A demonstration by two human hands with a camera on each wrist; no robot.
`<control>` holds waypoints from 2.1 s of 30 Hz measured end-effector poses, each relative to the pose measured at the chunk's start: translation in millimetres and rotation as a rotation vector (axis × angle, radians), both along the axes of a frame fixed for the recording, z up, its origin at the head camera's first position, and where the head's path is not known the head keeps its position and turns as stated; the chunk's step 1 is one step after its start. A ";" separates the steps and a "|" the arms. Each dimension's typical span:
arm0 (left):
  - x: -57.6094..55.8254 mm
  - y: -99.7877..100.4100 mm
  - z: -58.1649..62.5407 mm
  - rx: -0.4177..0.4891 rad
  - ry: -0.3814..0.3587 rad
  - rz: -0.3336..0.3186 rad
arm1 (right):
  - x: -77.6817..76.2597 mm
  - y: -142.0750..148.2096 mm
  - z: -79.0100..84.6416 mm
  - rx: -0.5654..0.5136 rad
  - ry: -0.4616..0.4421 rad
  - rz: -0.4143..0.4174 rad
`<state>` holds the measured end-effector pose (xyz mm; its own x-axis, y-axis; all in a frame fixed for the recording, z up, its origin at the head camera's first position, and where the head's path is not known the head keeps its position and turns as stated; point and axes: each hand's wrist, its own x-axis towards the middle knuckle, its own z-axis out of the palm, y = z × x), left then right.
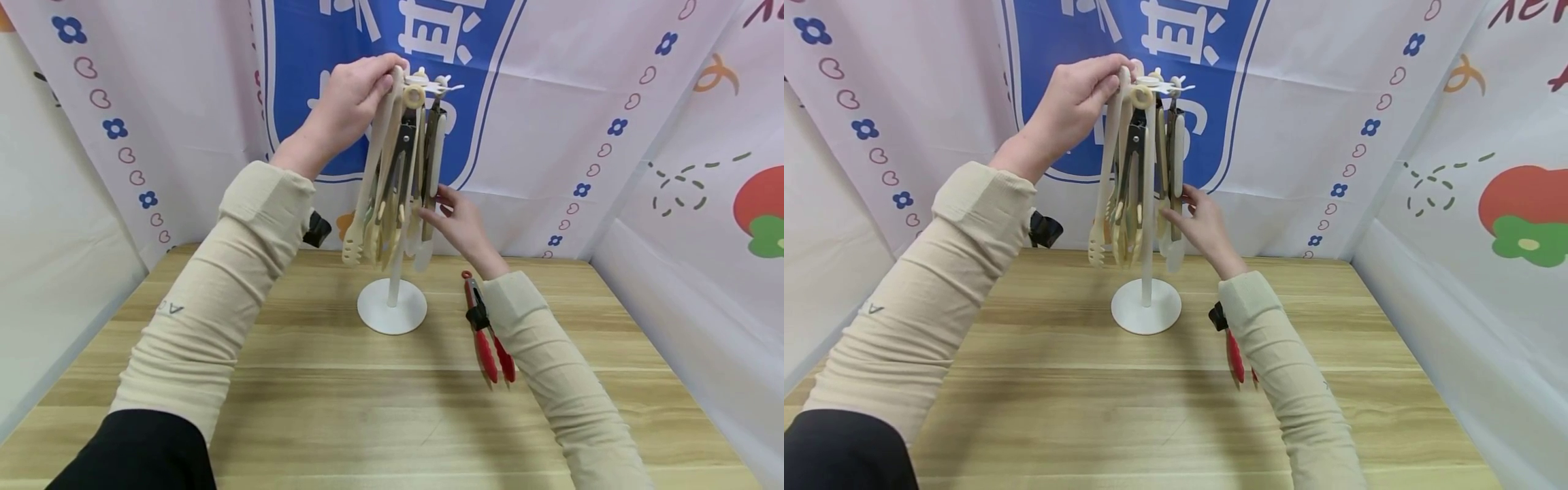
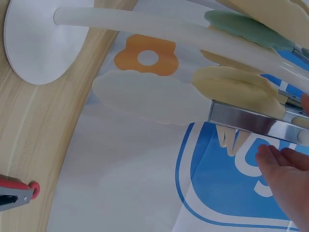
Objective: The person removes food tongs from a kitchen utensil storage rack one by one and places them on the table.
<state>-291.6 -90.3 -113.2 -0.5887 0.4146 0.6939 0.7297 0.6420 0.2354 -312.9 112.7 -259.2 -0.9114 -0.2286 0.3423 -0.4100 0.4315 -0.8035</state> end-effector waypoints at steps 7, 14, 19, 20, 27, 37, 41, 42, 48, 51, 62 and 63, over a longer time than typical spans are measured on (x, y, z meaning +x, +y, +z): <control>-0.3 0.4 0.8 0.021 -0.049 -0.009 | -3.3 0.1 -2.3 -0.022 -0.019 -0.004; -0.5 -2.1 1.4 0.061 -0.093 -0.029 | -5.0 1.6 -4.4 -0.049 0.005 0.018; -1.9 -5.7 0.1 0.123 -0.128 -0.071 | -6.4 1.5 -5.1 -0.065 0.017 0.034; -2.3 -6.3 -0.1 0.137 -0.135 -0.083 | -6.4 1.3 -4.9 -0.065 0.015 0.034; -6.1 -6.8 -1.0 0.194 -0.150 -0.149 | -5.9 -0.7 -3.0 -0.088 -0.016 0.035; -10.3 -6.6 -1.9 0.274 -0.180 -0.200 | -6.0 -0.3 -4.6 -0.159 0.005 0.067; -12.6 -6.7 -2.5 0.320 -0.207 -0.223 | -4.4 1.0 -5.9 -0.170 0.008 0.073; -13.2 -6.7 -2.6 0.329 -0.211 -0.230 | -3.8 1.5 -6.1 -0.176 0.008 0.079; -16.2 -6.6 -1.9 0.376 -0.241 -0.269 | -1.7 4.7 -8.3 -0.215 0.012 0.115; -14.4 -7.0 -1.4 0.383 -0.251 -0.269 | -1.0 6.0 -9.5 -0.237 0.018 0.131; -3.0 -6.4 0.5 0.326 -0.218 -0.182 | 1.2 10.3 -10.8 -0.240 0.072 0.121; -5.8 -6.6 -0.2 0.324 -0.213 -0.177 | 1.0 10.5 -10.8 -0.237 0.076 0.118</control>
<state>-297.4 -96.9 -113.4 -0.6724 0.3029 0.6754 0.7352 0.3796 0.5616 -311.9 123.2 -270.0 -0.8529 -0.2374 0.4650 -0.5091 0.1810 -0.8415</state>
